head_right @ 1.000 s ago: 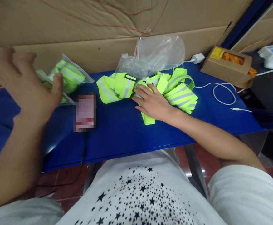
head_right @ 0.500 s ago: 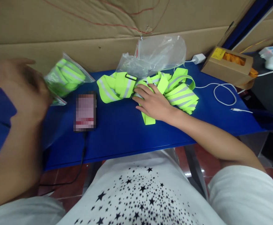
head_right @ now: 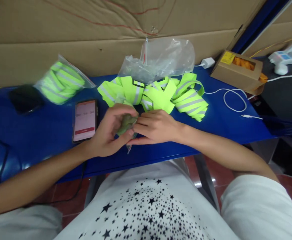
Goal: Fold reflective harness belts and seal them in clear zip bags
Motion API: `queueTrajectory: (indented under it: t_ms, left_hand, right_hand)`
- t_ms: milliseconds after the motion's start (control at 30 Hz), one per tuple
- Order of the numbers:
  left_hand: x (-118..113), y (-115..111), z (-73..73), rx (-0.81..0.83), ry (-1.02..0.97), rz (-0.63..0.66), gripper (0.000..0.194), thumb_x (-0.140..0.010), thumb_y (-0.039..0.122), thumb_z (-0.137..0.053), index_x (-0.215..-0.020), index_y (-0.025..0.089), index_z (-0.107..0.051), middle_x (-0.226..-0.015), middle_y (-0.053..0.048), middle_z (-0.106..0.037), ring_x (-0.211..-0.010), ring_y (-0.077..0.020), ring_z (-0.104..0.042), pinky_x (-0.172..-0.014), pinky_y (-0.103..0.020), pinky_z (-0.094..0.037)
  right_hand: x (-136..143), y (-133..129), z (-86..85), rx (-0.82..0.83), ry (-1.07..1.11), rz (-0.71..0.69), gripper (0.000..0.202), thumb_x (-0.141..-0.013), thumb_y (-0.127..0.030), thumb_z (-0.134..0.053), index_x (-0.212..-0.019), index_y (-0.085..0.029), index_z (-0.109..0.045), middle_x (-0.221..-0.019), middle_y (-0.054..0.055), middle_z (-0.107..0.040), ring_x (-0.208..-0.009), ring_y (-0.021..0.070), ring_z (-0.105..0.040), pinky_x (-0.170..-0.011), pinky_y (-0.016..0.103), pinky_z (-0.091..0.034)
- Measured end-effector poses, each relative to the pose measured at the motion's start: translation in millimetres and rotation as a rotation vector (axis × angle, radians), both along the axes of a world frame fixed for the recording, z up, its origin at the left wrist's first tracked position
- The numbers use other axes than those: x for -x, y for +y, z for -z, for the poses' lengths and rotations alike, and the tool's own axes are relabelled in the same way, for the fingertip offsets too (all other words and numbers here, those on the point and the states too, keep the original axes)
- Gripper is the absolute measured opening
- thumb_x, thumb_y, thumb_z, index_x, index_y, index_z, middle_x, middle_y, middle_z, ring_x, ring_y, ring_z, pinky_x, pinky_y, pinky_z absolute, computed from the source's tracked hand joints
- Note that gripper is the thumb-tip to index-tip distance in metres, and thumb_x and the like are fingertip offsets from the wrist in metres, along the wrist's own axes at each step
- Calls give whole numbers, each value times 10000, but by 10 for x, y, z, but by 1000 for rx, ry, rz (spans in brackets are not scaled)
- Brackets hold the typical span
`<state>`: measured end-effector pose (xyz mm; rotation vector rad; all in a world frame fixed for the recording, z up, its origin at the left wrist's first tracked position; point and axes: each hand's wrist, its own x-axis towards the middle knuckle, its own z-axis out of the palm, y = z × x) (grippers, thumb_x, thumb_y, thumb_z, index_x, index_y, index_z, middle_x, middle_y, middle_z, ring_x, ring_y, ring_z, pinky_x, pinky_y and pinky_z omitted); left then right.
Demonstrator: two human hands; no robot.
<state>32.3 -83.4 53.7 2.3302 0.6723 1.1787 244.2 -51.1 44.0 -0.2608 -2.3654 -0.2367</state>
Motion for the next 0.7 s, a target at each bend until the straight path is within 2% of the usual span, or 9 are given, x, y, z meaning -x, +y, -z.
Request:
queueTrajectory:
  t_ms: [33,100,167,267,333,400,533,633,700]
  left_hand:
    - [6,-12,-7,11,-38,-56,453,-933,253,-653,-1355,214,-491,-1228,-127,-586,-1124,-255,-617,-938,-446,-553]
    - [65,-55,-48,-74,-32,-235,391,-884,274,-733,-1233,252,-558,-1149,-92,-610,-1090,-259,-616,-923,-446,-548]
    - [144,-130,-87,-209,61,-352,259,-861,222,-769,-1053,260,-600,-942,-32,-640,-900,-210,-633,-806,-376,-543]
    - [227,-264,-64,-258,250,-332,177,-886,201,-763,-895,238,-590,-690,42,-611,-588,-130,-566,-582,-294,-457]
    - [249,-322,-7,-270,355,-294,175,-913,268,-753,-853,231,-594,-645,49,-625,-532,-123,-571,-525,-292,-413]
    - [251,-343,38,-279,405,-277,200,-927,351,-745,-843,232,-608,-634,46,-643,-529,-130,-597,-517,-292,-405]
    - [211,-336,31,-166,370,-311,263,-930,466,-732,-909,222,-634,-641,43,-652,-509,-120,-599,-518,-271,-425]
    - [156,-349,-5,-57,312,-285,258,-944,454,-718,-928,215,-624,-687,35,-678,-550,-114,-630,-548,-250,-452]
    - [125,-364,-11,-19,284,-250,247,-954,431,-711,-902,215,-601,-696,37,-677,-562,-110,-631,-546,-242,-448]
  right_hand:
    - [6,15,19,25,-2,18,457,-1049,-527,-538,-755,-189,-628,-652,-13,-609,-606,137,-545,-578,285,-351]
    - [10,54,57,100,-15,53,428,-1056,-467,-547,-752,-179,-634,-641,-9,-612,-594,131,-549,-569,279,-328]
    - [12,83,81,224,-9,57,379,-1052,-415,-564,-770,-174,-640,-649,-12,-623,-591,120,-554,-565,268,-319]
    - [22,82,80,438,51,21,299,-1051,-337,-571,-806,-175,-626,-660,-32,-616,-584,96,-546,-566,237,-347]
    - [32,58,60,514,90,-11,285,-1054,-326,-576,-815,-175,-613,-651,-44,-593,-579,85,-535,-563,220,-364]
    - [38,27,36,501,112,-44,272,-1053,-337,-593,-837,-173,-621,-676,-40,-609,-591,81,-550,-568,212,-387]
    - [30,-44,1,300,118,-31,256,-1053,-372,-600,-882,-192,-664,-721,-32,-661,-610,89,-601,-577,229,-418]
    - [24,-104,-11,205,124,21,296,-1061,-403,-579,-858,-207,-669,-712,-31,-666,-615,99,-622,-580,240,-443]
    - [25,-143,-16,177,111,5,315,-1057,-389,-589,-814,-198,-653,-706,-30,-667,-618,99,-630,-582,240,-463]
